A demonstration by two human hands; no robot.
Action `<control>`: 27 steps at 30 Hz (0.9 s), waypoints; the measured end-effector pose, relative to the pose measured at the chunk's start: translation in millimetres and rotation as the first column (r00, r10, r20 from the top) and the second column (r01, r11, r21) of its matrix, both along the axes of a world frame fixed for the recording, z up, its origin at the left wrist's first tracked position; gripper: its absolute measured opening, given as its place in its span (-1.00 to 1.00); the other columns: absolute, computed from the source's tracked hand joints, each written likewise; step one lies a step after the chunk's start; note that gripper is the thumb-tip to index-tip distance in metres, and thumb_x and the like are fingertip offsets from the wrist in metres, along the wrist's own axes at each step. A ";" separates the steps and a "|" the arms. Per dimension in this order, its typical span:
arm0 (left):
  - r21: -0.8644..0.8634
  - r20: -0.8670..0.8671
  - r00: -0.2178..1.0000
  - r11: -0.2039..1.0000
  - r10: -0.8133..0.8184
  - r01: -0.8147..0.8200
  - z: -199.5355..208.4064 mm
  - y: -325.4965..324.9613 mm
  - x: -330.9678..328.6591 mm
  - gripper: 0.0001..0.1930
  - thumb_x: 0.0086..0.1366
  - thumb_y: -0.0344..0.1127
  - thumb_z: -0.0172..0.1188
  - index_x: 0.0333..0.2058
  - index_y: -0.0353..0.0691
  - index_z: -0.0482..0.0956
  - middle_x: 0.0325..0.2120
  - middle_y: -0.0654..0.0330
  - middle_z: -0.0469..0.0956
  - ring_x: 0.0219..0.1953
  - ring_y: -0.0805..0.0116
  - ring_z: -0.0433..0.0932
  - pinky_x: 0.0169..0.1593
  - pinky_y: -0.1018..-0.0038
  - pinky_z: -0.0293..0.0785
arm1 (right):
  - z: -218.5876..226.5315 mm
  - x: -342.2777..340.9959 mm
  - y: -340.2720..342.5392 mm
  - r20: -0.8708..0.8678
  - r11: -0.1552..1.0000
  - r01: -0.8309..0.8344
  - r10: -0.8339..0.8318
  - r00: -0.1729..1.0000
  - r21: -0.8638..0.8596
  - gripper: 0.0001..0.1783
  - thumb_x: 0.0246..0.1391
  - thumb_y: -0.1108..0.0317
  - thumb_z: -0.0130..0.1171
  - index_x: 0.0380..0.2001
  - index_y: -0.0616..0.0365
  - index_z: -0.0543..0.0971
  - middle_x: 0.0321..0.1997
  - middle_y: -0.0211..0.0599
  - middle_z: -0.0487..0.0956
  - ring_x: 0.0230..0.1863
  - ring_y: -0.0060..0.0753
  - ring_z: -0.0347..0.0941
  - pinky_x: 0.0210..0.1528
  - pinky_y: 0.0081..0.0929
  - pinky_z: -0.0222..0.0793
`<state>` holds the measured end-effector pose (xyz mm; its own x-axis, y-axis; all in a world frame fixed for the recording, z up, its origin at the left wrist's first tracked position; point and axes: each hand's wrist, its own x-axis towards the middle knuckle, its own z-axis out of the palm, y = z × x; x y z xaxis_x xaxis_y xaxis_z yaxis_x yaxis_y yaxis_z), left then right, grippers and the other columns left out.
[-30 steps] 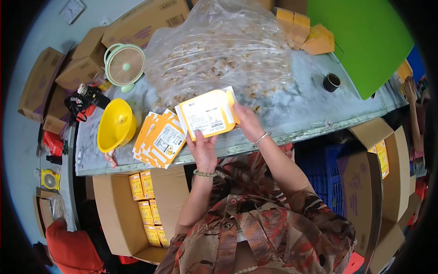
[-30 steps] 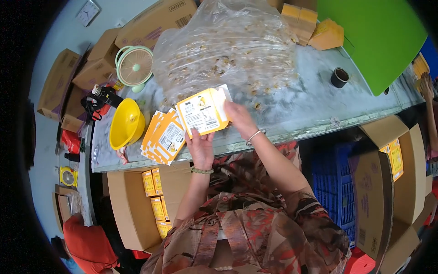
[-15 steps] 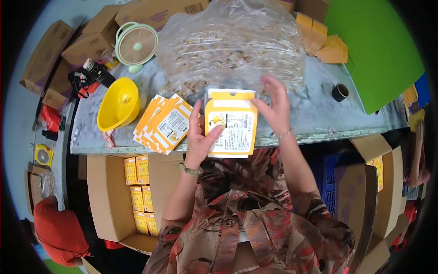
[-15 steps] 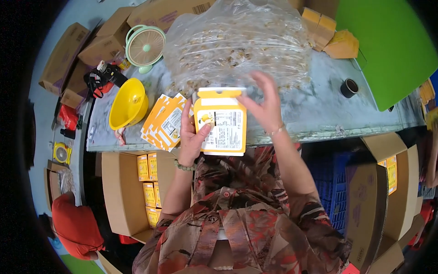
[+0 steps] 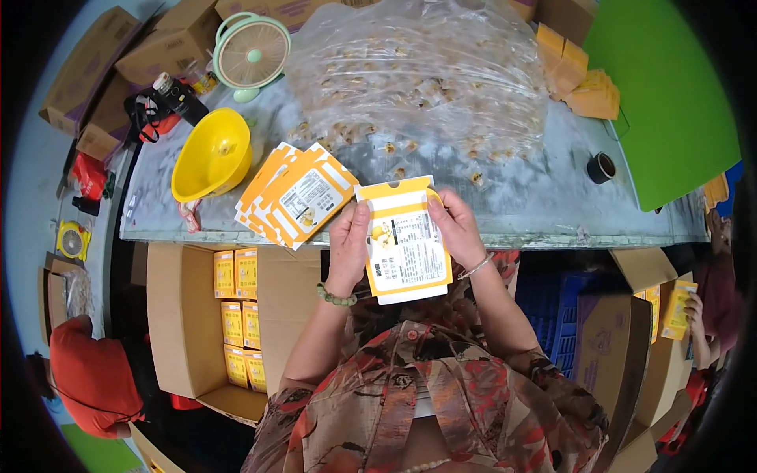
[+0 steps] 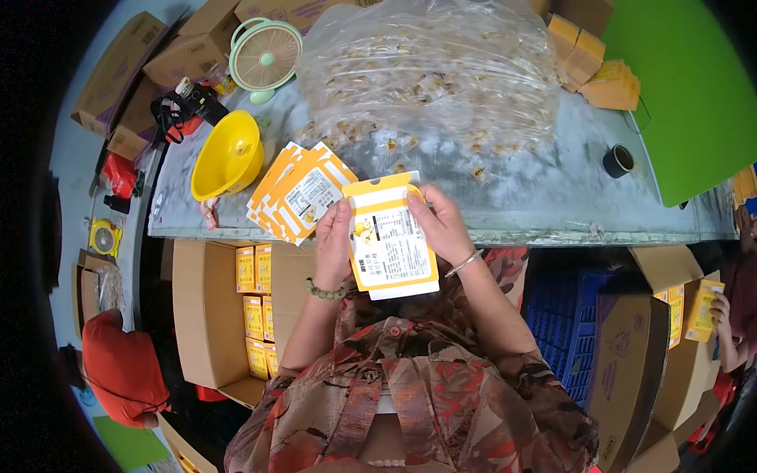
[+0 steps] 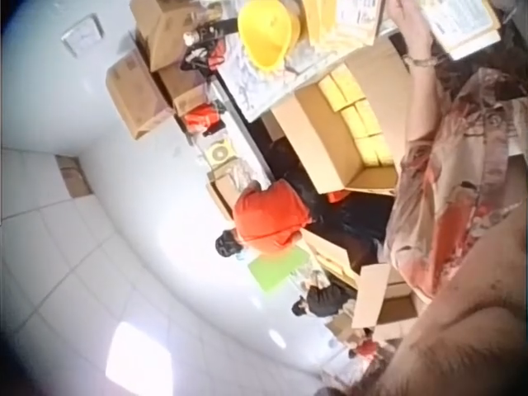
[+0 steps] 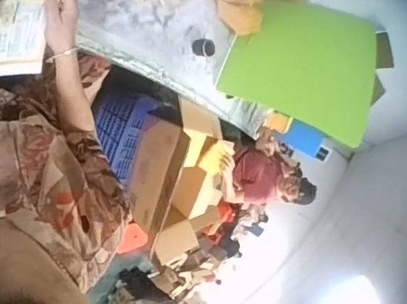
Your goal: Packing small product boxes from a bulk pile into a larger shipping carton.
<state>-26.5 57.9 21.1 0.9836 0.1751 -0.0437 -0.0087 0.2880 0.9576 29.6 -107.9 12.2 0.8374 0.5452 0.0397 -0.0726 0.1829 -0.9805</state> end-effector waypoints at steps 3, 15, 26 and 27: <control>0.187 0.270 0.951 0.960 0.152 -0.207 18.4 -10.5 0.1 -0.74 0.17 -0.26 -0.14 -0.29 -0.35 0.34 -0.33 0.24 0.29 -0.33 0.57 0.26 -0.28 0.68 0.23 | 3.1 -4.3 2.9 0.134 0.996 0.065 -0.056 0.989 -0.060 -0.66 0.02 0.29 -0.17 -0.12 0.20 0.25 -0.18 -0.37 0.28 -0.18 -0.68 0.18 -0.17 -0.70 0.14; 0.343 0.300 0.952 0.938 -0.052 -0.057 17.4 3.9 -6.0 -0.73 -0.20 -0.51 0.24 -0.44 -0.34 0.43 -0.46 0.22 0.34 -0.39 0.50 0.34 -0.35 0.64 0.28 | 19.9 -5.2 1.2 0.373 0.988 0.141 -0.107 0.922 -0.065 -0.77 -0.33 0.46 0.20 -0.50 0.22 0.41 -0.43 -0.34 0.36 -0.39 -0.54 0.30 -0.37 -0.66 0.21; -0.128 0.356 0.926 0.988 0.126 -0.086 34.1 0.7 -12.3 -0.50 -0.18 -0.62 0.13 -0.17 -0.29 0.24 -0.28 0.13 0.32 -0.29 0.41 0.35 -0.23 0.55 0.33 | 43.6 -11.0 11.0 0.240 0.989 0.104 -0.127 0.962 0.105 -0.72 -0.36 0.54 0.14 -0.43 0.22 0.40 -0.33 -0.34 0.33 -0.30 -0.58 0.27 -0.26 -0.67 0.19; -0.100 0.355 0.914 0.980 0.197 -0.173 30.3 1.3 -9.1 -0.48 0.00 -0.41 0.04 -0.05 -0.25 0.06 -0.18 0.08 0.25 -0.22 0.32 0.34 -0.16 0.46 0.33 | 43.9 -10.0 12.4 0.246 0.990 0.098 -0.121 0.962 0.104 -0.72 -0.36 0.54 0.14 -0.43 0.22 0.40 -0.33 -0.34 0.33 -0.30 -0.58 0.27 -0.26 -0.67 0.19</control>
<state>-35.6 59.2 51.4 0.8845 0.3644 0.2912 -0.4099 0.3091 0.8582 19.6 -95.5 56.1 0.8486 0.4356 0.3004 0.1986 0.2639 -0.9439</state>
